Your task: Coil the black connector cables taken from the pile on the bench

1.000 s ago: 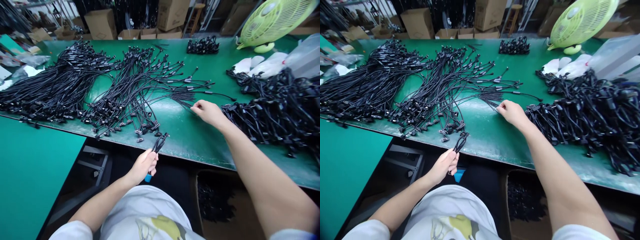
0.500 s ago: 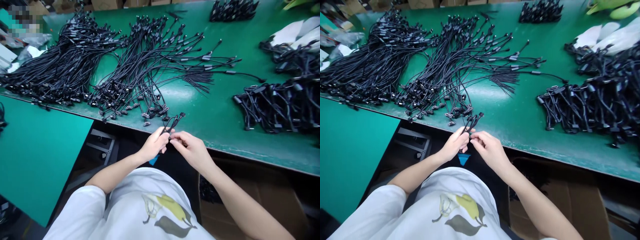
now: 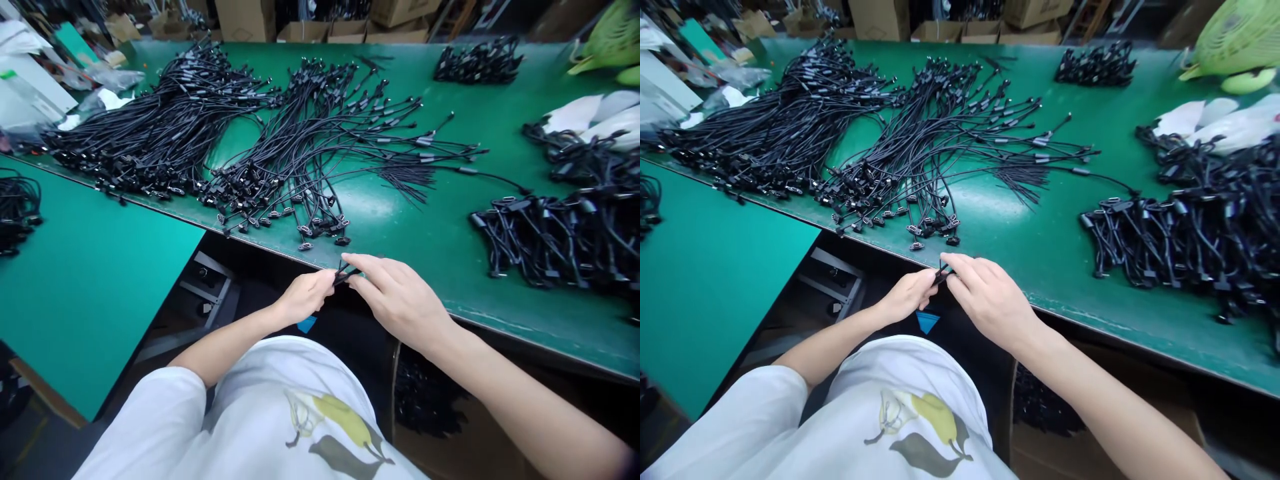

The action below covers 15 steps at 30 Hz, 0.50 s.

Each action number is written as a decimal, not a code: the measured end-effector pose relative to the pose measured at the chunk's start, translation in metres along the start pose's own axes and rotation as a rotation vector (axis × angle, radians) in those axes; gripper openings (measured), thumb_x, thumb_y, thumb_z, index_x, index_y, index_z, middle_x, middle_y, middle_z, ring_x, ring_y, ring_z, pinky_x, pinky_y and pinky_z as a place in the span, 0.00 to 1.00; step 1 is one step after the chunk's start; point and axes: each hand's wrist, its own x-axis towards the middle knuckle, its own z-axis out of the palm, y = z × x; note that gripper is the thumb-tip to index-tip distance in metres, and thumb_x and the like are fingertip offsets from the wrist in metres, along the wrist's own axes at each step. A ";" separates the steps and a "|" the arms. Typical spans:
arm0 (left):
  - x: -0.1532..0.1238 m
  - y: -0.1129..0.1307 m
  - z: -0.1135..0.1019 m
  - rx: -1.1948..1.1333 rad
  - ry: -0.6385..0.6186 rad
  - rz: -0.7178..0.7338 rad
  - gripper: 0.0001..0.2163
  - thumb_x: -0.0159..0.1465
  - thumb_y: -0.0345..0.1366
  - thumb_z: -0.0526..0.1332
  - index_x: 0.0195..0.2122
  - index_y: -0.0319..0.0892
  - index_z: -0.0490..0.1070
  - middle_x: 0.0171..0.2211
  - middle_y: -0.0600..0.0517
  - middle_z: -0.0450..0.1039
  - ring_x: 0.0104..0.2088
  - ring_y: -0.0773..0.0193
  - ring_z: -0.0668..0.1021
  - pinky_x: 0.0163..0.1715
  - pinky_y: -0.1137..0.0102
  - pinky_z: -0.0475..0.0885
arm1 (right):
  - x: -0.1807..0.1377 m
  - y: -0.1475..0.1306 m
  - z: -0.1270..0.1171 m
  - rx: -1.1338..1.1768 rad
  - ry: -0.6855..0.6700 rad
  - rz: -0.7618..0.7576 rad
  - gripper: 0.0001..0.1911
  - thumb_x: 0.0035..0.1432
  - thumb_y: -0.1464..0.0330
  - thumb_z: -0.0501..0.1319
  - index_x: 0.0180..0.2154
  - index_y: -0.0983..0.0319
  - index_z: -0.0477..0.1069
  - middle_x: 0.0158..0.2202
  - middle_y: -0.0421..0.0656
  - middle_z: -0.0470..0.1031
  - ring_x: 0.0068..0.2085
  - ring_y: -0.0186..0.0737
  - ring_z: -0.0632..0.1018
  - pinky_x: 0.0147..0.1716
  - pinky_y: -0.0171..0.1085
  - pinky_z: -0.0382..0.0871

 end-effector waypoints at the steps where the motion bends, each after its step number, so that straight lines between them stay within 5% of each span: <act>1: 0.000 0.000 0.001 -0.116 -0.016 -0.024 0.20 0.67 0.52 0.49 0.36 0.39 0.68 0.25 0.56 0.59 0.21 0.72 0.61 0.22 0.74 0.61 | 0.000 -0.002 -0.001 -0.014 0.012 0.004 0.12 0.65 0.78 0.51 0.37 0.67 0.73 0.54 0.54 0.73 0.52 0.46 0.75 0.47 0.42 0.68; 7: 0.004 0.004 0.006 -0.423 -0.022 -0.084 0.15 0.59 0.47 0.62 0.32 0.37 0.67 0.29 0.55 0.64 0.21 0.76 0.58 0.18 0.77 0.52 | -0.001 -0.010 -0.006 -0.092 0.044 -0.079 0.11 0.66 0.77 0.53 0.39 0.66 0.75 0.54 0.51 0.74 0.51 0.44 0.75 0.49 0.42 0.65; 12: 0.002 -0.001 0.003 -0.200 -0.032 -0.083 0.14 0.62 0.45 0.58 0.34 0.38 0.70 0.19 0.61 0.54 0.19 0.74 0.58 0.20 0.75 0.55 | -0.002 -0.012 -0.006 -0.131 0.017 -0.160 0.13 0.66 0.76 0.52 0.40 0.67 0.76 0.52 0.51 0.75 0.51 0.44 0.75 0.48 0.42 0.65; 15: 0.000 -0.005 0.003 -0.007 -0.020 -0.048 0.12 0.65 0.42 0.56 0.35 0.38 0.72 0.19 0.58 0.59 0.22 0.70 0.64 0.23 0.74 0.60 | -0.002 -0.014 -0.004 -0.124 -0.019 -0.227 0.15 0.66 0.77 0.50 0.39 0.68 0.75 0.52 0.52 0.75 0.51 0.46 0.73 0.48 0.43 0.65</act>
